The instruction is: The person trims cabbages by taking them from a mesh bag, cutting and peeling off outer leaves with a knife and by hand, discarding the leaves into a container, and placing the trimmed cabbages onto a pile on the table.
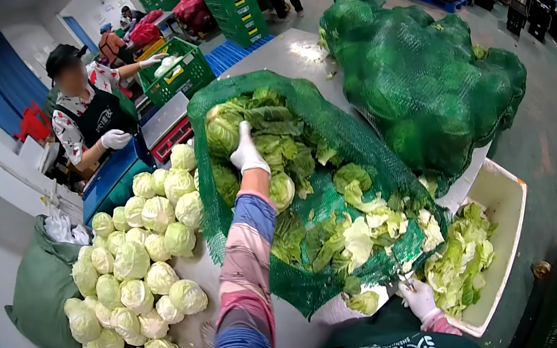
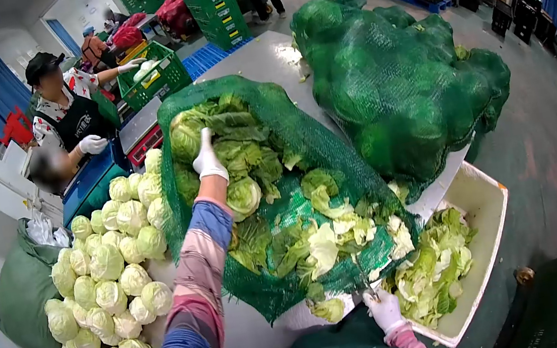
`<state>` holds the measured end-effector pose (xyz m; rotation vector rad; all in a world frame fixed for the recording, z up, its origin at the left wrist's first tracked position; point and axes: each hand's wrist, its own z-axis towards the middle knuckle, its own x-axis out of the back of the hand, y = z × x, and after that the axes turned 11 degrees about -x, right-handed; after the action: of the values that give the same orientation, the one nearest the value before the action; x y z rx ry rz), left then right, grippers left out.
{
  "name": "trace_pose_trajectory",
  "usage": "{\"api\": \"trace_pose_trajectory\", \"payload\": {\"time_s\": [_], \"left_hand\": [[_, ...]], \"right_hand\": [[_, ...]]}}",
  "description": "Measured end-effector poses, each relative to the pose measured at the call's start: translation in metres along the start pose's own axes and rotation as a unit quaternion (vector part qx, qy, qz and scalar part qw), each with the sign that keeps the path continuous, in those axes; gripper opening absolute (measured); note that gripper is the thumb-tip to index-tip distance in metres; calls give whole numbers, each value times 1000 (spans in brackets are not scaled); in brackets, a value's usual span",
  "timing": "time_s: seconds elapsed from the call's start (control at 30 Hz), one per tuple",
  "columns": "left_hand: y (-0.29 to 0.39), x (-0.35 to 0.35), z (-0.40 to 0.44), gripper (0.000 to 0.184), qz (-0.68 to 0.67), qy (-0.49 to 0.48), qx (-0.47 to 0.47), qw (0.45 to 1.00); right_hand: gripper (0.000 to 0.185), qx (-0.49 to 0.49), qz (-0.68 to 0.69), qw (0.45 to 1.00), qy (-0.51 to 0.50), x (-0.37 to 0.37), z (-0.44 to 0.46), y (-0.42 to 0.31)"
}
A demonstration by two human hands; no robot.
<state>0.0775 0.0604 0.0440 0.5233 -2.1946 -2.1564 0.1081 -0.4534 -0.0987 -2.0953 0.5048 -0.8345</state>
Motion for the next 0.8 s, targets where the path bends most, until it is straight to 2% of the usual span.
{"api": "trace_pose_trajectory", "payload": {"time_s": [0.03, 0.07, 0.1, 0.17, 0.2, 0.23, 0.3, 0.33, 0.37, 0.4, 0.43, 0.47, 0.5, 0.53, 0.57, 0.6, 0.63, 0.7, 0.73, 0.77, 0.8], "left_hand": [[8, -7, 2, 85, -77, 102, 28, 991], [14, -8, 10, 84, -131, 166, 15, 977], [21, -9, 20, 80, -32, 220, -15, 975], [25, 1, 44, 89, -52, 80, -46, 994], [27, 2, 47, 84, -54, 65, -38, 996], [20, 4, 52, 80, -73, 37, -93, 992], [-1, 13, 76, 75, -46, -40, -125, 990], [2, 22, 73, 70, -28, -145, -209, 967], [4, 27, 69, 70, -25, -146, -210, 966], [6, 33, 64, 67, -50, -149, -162, 974], [11, 33, 58, 64, -76, -154, -114, 979], [10, 34, 59, 61, -31, -115, -99, 988], [6, 36, 58, 61, -31, -121, -98, 987], [6, 38, 50, 58, -54, -137, -137, 980], [6, 40, 40, 55, -77, -153, -173, 970], [17, 44, 21, 58, -99, -165, -181, 964], [22, 50, 3, 57, -88, -133, -173, 972], [56, 67, -63, 58, -130, -196, -114, 965], [53, 75, -82, 57, -128, -257, -142, 947], [49, 85, -103, 63, -99, -300, -106, 943], [49, 94, -133, 68, -67, -332, -99, 936]], "right_hand": [[18, -26, 19, 999, -9, 2, 2, 5], [19, -27, 28, 999, -7, 2, 3, 8], [19, -27, 36, 999, -4, 3, 4, 9], [19, -22, 47, 998, -19, 3, 6, 8], [18, -30, 47, 998, -12, 1, 8, 9], [17, -24, 21, 999, -10, 1, 11, 9], [18, -8, 20, 1000, -15, -2, 13, -2], [18, -7, 23, 1000, -15, -4, 17, -3], [19, 4, 10, 1000, -19, -8, 21, -1], [20, 15, -4, 1000, -22, -10, 23, 1], [21, 54, -68, 996, -13, -8, 27, -1], [22, 114, -112, 987, 21, -3, 28, -4], [24, 172, -156, 971, 56, 1, 31, -9], [27, 58, -80, 995, 9, 13, 20, -36], [27, 86, -111, 989, 46, 20, 20, -42], [24, 72, -84, 993, 49, 27, 22, -51], [22, 57, -59, 995, 52, 32, 21, -56], [16, 98, -94, 983, 126, 37, 38, -37], [12, 139, -76, 974, 159, 40, 37, -52], [15, 167, -70, 975, 130, 48, 35, -65], [25, 239, -28, 960, 142, 50, 30, -85]]}}
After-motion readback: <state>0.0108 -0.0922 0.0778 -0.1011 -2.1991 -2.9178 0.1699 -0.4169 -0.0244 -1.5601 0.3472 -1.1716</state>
